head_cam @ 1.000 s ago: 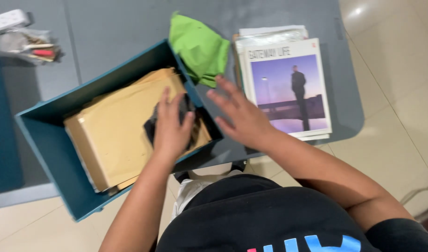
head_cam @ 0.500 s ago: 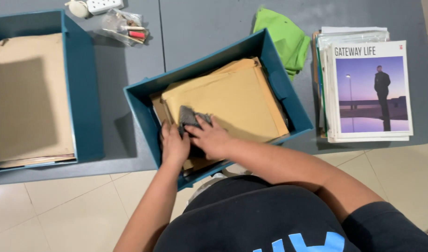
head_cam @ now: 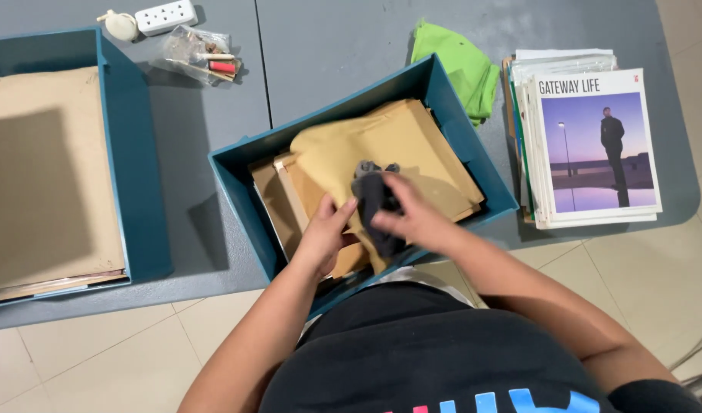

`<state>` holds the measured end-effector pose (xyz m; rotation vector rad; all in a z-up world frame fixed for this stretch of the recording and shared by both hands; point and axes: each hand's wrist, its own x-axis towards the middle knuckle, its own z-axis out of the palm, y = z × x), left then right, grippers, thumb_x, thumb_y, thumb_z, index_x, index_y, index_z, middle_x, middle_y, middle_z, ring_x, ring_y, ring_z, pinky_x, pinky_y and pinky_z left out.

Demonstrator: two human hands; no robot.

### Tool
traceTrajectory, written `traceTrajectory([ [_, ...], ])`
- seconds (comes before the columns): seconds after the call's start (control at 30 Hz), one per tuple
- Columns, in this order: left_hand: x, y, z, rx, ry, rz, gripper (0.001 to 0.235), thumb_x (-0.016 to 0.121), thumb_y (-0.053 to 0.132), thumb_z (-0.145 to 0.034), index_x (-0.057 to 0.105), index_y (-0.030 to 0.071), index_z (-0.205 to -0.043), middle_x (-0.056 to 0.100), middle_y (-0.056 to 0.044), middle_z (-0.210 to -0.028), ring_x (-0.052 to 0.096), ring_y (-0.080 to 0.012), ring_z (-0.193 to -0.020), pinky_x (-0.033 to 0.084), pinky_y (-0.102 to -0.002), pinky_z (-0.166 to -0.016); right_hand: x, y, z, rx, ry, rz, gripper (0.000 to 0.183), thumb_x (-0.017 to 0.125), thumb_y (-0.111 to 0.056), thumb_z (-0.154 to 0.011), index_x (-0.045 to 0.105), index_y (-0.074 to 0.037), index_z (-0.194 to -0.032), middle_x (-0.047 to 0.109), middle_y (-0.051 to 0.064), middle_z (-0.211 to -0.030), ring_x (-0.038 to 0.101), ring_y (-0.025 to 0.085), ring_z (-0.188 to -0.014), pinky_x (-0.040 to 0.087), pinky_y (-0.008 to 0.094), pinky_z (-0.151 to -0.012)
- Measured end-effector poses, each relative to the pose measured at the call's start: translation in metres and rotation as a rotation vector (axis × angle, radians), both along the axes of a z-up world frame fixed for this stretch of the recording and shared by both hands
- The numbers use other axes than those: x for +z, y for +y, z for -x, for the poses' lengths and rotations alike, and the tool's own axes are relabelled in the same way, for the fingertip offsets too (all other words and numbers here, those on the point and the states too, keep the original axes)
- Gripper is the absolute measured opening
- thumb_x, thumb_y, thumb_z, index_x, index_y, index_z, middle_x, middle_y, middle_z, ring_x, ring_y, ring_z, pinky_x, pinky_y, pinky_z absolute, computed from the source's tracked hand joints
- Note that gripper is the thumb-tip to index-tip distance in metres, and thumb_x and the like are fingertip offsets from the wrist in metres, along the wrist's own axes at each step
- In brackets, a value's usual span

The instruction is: The person wipes the covers of various documents and folders with a dark cloth. They handle a pink folder, a green folder, a plastic-wrapped document, and several 'Gateway Life' magazines, wiping each item and stacking them on the table. The person also wipes brown paper envelopes and places them into a blue storage box.

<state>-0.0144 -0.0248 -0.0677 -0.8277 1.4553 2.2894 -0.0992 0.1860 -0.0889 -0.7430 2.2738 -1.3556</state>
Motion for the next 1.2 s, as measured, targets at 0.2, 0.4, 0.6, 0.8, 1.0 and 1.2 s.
traceTrajectory([
  [0.2, 0.004, -0.009, 0.029, -0.106, 0.453, -0.228, 0.054, 0.038, 0.043, -0.110, 0.049, 0.006, -0.148, 0.059, -0.010, -0.146, 0.062, -0.0272, -0.129, 0.048, -0.041, -0.109, 0.098, -0.007, 0.015, -0.157, 0.001, -0.072, 0.072, 0.072, -0.015, -0.083, 0.046, -0.007, -0.150, 0.065, 0.019, -0.133, 0.063, 0.034, -0.121, 0.051, 0.043, -0.102],
  [0.4, -0.016, -0.056, 0.018, 0.294, 0.327, -0.070, 0.051, 0.048, 0.037, -0.104, 0.042, 0.016, -0.151, 0.046, 0.000, -0.156, 0.046, -0.0106, -0.139, 0.039, -0.036, -0.109, 0.209, 0.042, 0.033, -0.297, -0.531, 0.508, 0.071, 0.073, -0.005, -0.080, 0.050, 0.001, -0.147, 0.067, 0.016, -0.130, 0.069, 0.026, -0.118, 0.059, 0.041, -0.100],
  [0.6, -0.047, -0.063, -0.009, 0.163, 0.335, -0.099, 0.038, 0.069, 0.015, -0.097, 0.062, 0.002, -0.132, 0.069, -0.012, -0.126, 0.065, -0.0237, -0.114, 0.054, -0.039, -0.096, 0.093, 0.083, 0.094, -0.418, -0.703, 0.463, 0.065, 0.073, -0.016, -0.088, 0.052, -0.012, -0.149, 0.068, 0.010, -0.132, 0.070, 0.022, -0.115, 0.059, 0.037, -0.094],
  [0.8, -0.148, -0.057, -0.014, 0.024, 0.010, 0.287, 0.033, 0.060, 0.010, -0.096, 0.064, 0.002, -0.128, 0.073, -0.011, -0.116, 0.067, -0.0215, -0.106, 0.052, -0.034, -0.093, -0.014, 0.017, 0.077, -0.275, 0.348, 0.138, 0.040, 0.067, -0.011, -0.100, 0.052, -0.007, -0.136, 0.055, 0.018, -0.131, 0.061, 0.033, -0.124, 0.051, 0.041, -0.104],
  [1.0, -0.151, -0.067, -0.013, 0.111, 0.013, 0.222, 0.049, 0.046, -0.001, -0.086, 0.062, 0.008, -0.131, 0.072, -0.012, -0.115, 0.070, -0.0260, -0.101, 0.055, -0.040, -0.090, 0.027, -0.092, -0.020, 0.678, 0.489, -0.764, 0.094, 0.077, -0.009, -0.076, 0.039, -0.038, -0.157, 0.021, 0.006, -0.170, 0.020, 0.038, -0.154, 0.022, 0.062, -0.113],
  [1.2, -0.091, -0.055, -0.025, 0.068, 0.308, 0.666, 0.035, 0.056, 0.010, -0.099, 0.060, 0.002, -0.133, 0.075, -0.013, -0.115, 0.069, -0.0208, -0.105, 0.051, -0.035, -0.094, 0.019, 0.009, 0.060, 0.008, 0.130, -0.869, 0.074, 0.068, -0.032, -0.090, 0.037, -0.029, -0.157, 0.025, 0.012, -0.167, 0.028, 0.035, -0.152, 0.034, 0.058, -0.114],
])
